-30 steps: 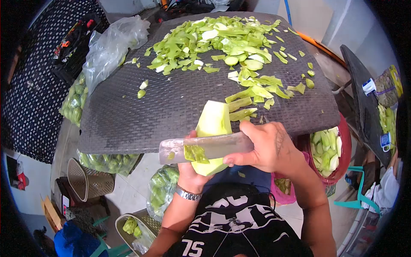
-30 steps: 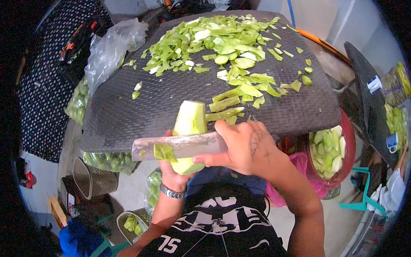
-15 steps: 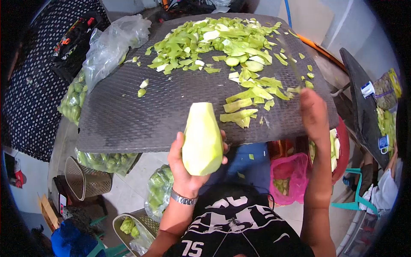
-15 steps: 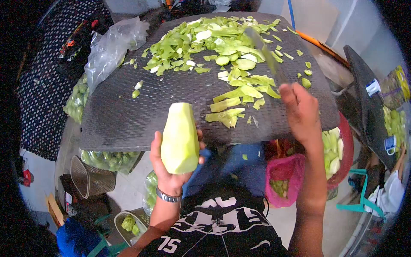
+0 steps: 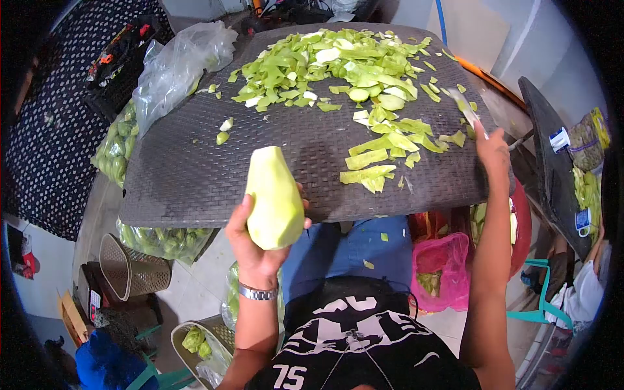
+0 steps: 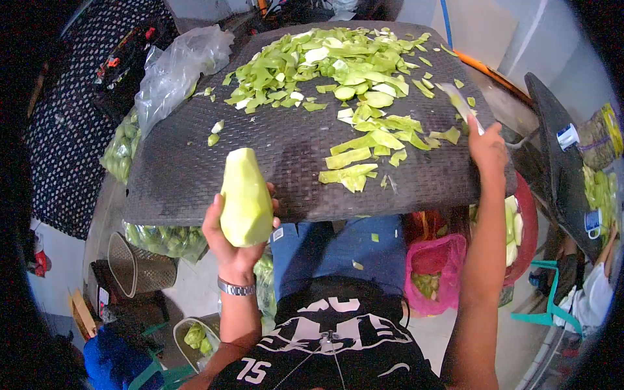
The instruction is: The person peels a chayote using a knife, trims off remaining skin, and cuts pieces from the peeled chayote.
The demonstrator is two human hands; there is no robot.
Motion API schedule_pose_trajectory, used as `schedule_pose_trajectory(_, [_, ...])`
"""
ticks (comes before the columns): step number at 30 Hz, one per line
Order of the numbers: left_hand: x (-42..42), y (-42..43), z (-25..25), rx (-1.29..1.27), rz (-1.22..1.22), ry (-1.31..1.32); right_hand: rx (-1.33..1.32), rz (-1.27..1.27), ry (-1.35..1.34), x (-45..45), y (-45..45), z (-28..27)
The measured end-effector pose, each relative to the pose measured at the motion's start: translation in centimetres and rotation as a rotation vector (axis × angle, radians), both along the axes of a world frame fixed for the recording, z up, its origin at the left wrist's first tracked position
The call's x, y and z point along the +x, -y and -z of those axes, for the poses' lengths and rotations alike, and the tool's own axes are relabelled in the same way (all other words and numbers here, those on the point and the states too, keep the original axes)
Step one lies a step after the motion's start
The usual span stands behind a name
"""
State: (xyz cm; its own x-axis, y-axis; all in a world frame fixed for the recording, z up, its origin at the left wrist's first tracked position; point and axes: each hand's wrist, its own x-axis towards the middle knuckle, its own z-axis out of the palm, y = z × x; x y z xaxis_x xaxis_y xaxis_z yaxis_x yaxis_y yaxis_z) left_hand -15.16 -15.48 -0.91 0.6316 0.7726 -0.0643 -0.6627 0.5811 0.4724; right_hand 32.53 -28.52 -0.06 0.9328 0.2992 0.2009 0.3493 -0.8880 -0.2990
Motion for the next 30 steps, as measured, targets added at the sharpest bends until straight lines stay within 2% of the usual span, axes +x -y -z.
schedule_pose_trajectory(6, [1.7, -5.1, -2.4, 0.174, -0.047, -0.093, -0.098, 0.007, 0.046, 1.1, 3.3, 2.3])
schedule_pose_trajectory(8, [3.1, -7.2, -3.7, 0.156, -0.032, -0.132, -0.108, -0.004, 0.075, 0.7, 3.6, 3.1])
schedule_pose_trajectory(11, [5.4, -11.3, -4.0, 0.213, 0.059, -0.096, -0.097, -0.144, 0.302, -2.7, 4.2, 1.8])
schedule_pose_trajectory(13, [7.3, -13.3, -3.9, 0.219, 0.073, -0.092, 0.24, -0.36, 0.355, -6.8, 4.5, 0.5])
schedule_pose_trajectory(15, [9.2, -15.4, -3.4, 0.226, 0.097, -0.067, 0.566, -0.572, 0.044, -13.5, 4.6, -1.1])
schedule_pose_trajectory(17, [11.0, -16.7, -3.0, 0.24, 0.099, -0.08, 0.844, -0.66, -0.634, -18.0, 5.4, 0.1])
schedule_pose_trajectory(20, [13.1, -18.1, -1.5, 0.224, 0.113, -0.08, 0.616, -0.767, -0.853, -22.2, 6.2, 1.8])
schedule_pose_trajectory(21, [13.6, -18.5, -0.9, 0.218, 0.121, -0.083, 0.296, -0.773, -0.84, -22.7, 6.5, 2.6])
schedule_pose_trajectory(22, [14.0, -19.0, -0.3, 0.214, 0.129, -0.081, 0.206, -0.811, -0.842, -23.6, 6.6, 2.8])
schedule_pose_trajectory(24, [14.2, -19.3, 0.4, 0.236, 0.12, -0.099, -0.003, -0.961, -0.591, -23.2, 7.0, 9.2])
schedule_pose_trajectory(26, [13.9, -19.0, 0.5, 0.282, 0.095, -0.127, -0.03, -0.905, -0.181, -23.8, 6.5, 14.6])
schedule_pose_trajectory(27, [13.6, -18.9, 0.4, 0.238, 0.072, -0.146, -0.04, -0.874, 0.024, -24.4, 6.0, 15.2])
schedule_pose_trajectory(30, [13.0, -19.0, 0.6, 0.263, 0.082, -0.139, -0.412, -0.894, -0.138, -27.1, 5.5, 15.7])
